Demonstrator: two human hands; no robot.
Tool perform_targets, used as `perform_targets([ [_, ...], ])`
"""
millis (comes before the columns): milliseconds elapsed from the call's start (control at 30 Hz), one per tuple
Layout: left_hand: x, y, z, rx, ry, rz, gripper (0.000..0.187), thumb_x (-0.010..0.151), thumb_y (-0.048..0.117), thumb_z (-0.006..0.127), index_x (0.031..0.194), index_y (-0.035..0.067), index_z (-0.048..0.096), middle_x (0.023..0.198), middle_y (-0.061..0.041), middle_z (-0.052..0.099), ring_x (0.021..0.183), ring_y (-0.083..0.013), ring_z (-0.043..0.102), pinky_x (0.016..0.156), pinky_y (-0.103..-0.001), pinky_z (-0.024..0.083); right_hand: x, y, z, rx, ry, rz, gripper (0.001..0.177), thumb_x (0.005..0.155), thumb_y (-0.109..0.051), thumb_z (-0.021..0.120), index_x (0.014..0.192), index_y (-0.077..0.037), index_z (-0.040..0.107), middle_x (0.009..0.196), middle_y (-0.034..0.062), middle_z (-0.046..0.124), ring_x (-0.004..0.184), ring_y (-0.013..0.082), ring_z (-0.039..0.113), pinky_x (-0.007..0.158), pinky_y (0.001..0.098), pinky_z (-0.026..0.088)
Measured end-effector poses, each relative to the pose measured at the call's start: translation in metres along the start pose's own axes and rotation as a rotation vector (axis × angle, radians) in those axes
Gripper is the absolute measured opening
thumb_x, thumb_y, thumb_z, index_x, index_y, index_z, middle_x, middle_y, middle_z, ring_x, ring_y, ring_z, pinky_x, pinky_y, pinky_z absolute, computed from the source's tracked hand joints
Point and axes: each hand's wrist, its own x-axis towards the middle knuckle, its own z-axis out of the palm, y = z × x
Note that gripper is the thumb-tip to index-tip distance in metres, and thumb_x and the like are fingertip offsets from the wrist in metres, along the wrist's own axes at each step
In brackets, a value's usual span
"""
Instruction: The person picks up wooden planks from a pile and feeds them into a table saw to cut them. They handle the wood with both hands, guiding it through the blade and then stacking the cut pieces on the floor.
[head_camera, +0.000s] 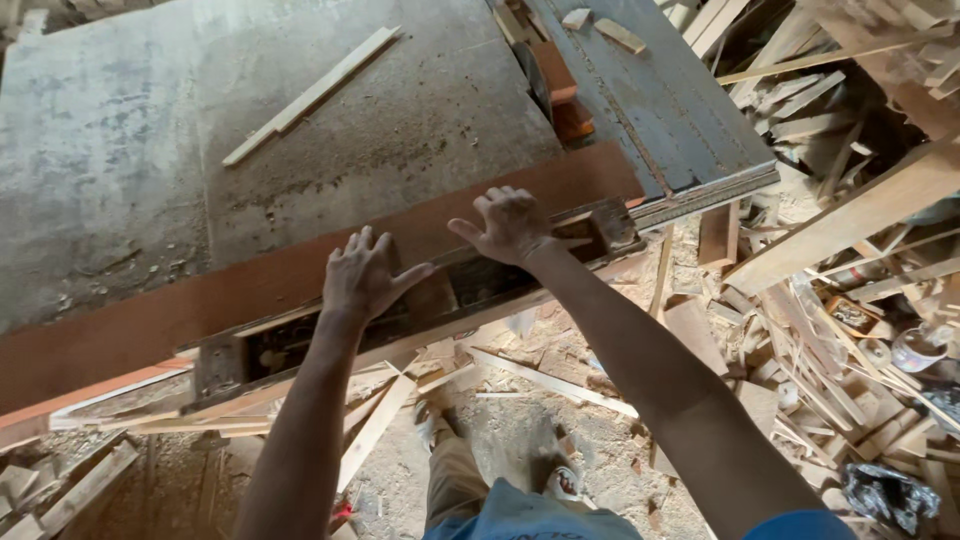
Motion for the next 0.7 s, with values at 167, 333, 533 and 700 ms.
perform_targets([
  [167, 0.014, -0.014, 0.024, 0.098, 0.139, 0.056, 0.101, 0.081, 0.093, 0.034, 0.132, 0.011, 0.062, 0.139, -0.023, 0.059, 0.128, -0.0378, 0.056, 0.098, -0.053, 0.047, 0.012, 0.010, 0.020, -0.009, 0.089, -0.050, 0.062, 0.099, -0.068, 0.045, 0.095, -0.012, 0.070, 0.092, 0.0084, 0.066, 0.095, 0.0274, 0.067, 0.086, 0.0433, 0.050],
  [333, 0.023, -0.018, 0.038, 0.083, 0.123, 0.035, 0.106, 0.081, 0.094, 0.032, 0.137, 0.010, 0.061, 0.143, -0.023, 0.058, 0.131, -0.0395, 0.056, 0.102, -0.056, 0.044, 0.018, 0.013, 0.027, -0.019, 0.078, -0.072, 0.060, 0.104, -0.063, 0.040, 0.091, -0.010, 0.064, 0.089, 0.0055, 0.052, 0.087, 0.0255, 0.057, 0.074, 0.0424, 0.045],
  [533, 0.022, -0.010, 0.037, 0.112, 0.123, -0.013, 0.103, 0.080, 0.095, 0.034, 0.139, 0.015, 0.062, 0.147, -0.019, 0.057, 0.134, -0.0383, 0.055, 0.105, -0.058, 0.044, 0.020, 0.017, 0.022, -0.045, -0.033, -0.047, 0.068, 0.103, -0.069, 0.029, 0.086, -0.010, 0.058, 0.092, 0.0022, 0.037, 0.083, 0.0204, 0.042, 0.064, 0.0379, 0.035],
  [700, 0.026, -0.012, 0.042, 0.127, 0.146, -0.004, 0.101, 0.081, 0.094, 0.033, 0.138, 0.016, 0.063, 0.147, -0.018, 0.058, 0.133, -0.0379, 0.056, 0.104, -0.057, 0.045, 0.025, 0.018, 0.028, -0.043, -0.069, -0.012, 0.069, 0.101, -0.072, 0.028, 0.089, -0.012, 0.059, 0.100, 0.0044, 0.038, 0.092, 0.0209, 0.041, 0.070, 0.0400, 0.035],
])
